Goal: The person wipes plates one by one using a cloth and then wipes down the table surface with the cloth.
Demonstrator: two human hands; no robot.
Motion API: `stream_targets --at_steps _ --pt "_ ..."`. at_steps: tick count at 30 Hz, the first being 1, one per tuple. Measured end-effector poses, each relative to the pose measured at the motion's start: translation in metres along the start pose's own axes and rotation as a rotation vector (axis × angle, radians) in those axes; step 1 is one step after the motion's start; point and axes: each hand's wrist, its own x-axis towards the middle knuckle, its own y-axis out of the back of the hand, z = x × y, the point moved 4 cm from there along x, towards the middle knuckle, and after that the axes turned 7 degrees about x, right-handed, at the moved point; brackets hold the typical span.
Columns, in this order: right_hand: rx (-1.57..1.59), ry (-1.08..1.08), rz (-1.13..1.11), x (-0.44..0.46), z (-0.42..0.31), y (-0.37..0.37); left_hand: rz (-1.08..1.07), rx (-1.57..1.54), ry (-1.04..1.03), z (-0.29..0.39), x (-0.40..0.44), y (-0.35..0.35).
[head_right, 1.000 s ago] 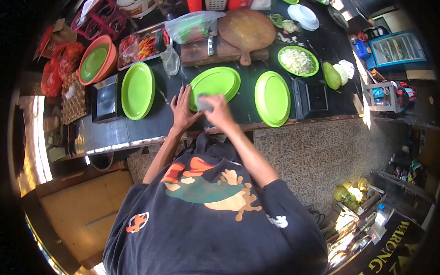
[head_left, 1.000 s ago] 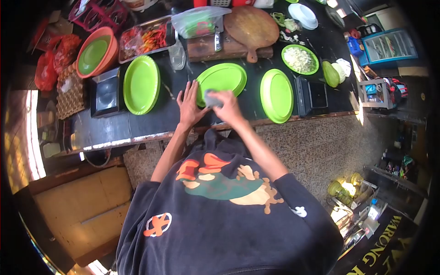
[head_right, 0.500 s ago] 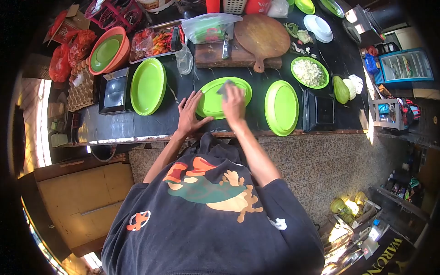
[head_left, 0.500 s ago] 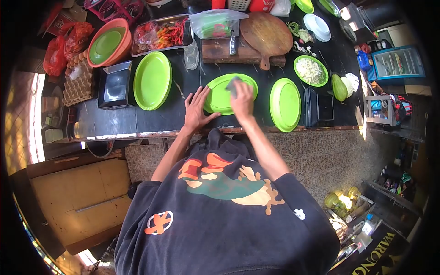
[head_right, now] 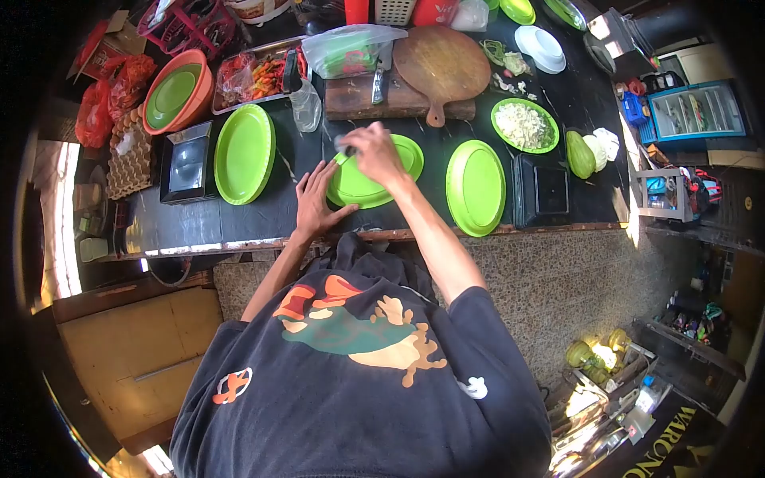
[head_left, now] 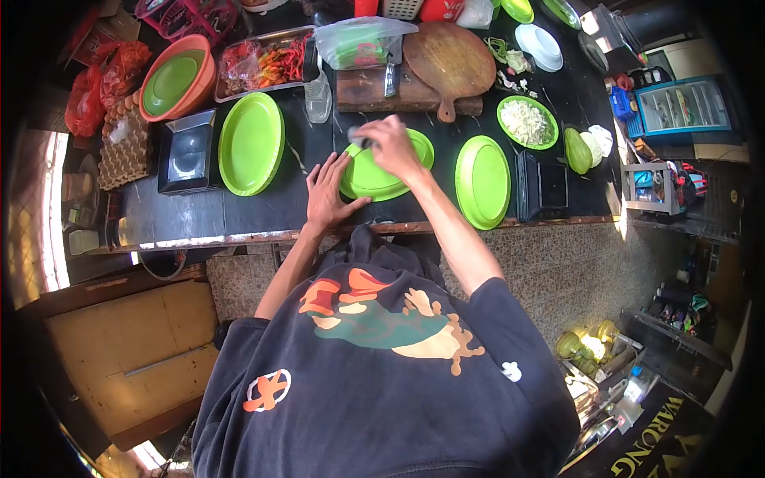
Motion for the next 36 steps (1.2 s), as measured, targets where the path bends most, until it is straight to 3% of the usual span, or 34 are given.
stream_targets --at_steps 1,3,5,11,13,15,17,19,22,29,31,36 --pt "-0.001 -0.004 0.004 0.002 -0.002 -0.004 -0.008 0.008 0.013 -0.001 -0.001 -0.001" --pt "-0.059 0.066 -0.201 0.003 -0.004 -0.019 -0.015 0.013 0.026 0.0 0.0 -0.001" --pt "-0.054 0.053 -0.216 0.007 0.008 -0.011 -0.023 0.033 0.047 0.001 0.0 -0.002" --pt "-0.196 -0.182 -0.16 -0.006 0.078 0.045 -0.007 0.027 0.061 0.002 -0.001 -0.002" --pt "-0.004 -0.335 -0.126 -0.023 0.09 0.063 -0.007 0.027 0.061 0.002 -0.001 -0.002" --pt "-0.004 -0.37 -0.12 -0.043 0.083 0.073 -0.006 0.028 0.059 0.002 0.0 -0.002" --pt "0.111 -0.437 0.15 -0.071 0.083 0.076 -0.005 0.046 0.062 0.002 -0.001 -0.003" --pt "0.087 -0.578 0.247 -0.096 0.072 0.073 -0.002 0.051 0.055 0.003 -0.001 -0.002" --pt "-0.064 -0.607 0.443 -0.126 0.046 0.048 0.009 0.056 0.043 0.003 -0.001 -0.004" --pt "0.086 -0.668 0.431 -0.156 -0.005 0.027 0.028 0.061 0.047 0.004 -0.001 -0.004" --pt "0.295 -0.793 0.317 -0.155 0.011 0.04 0.032 0.043 0.049 0.006 0.0 -0.003" --pt "0.112 -0.747 0.541 -0.141 0.073 0.072 0.051 -0.023 -0.02 0.002 -0.004 0.004"
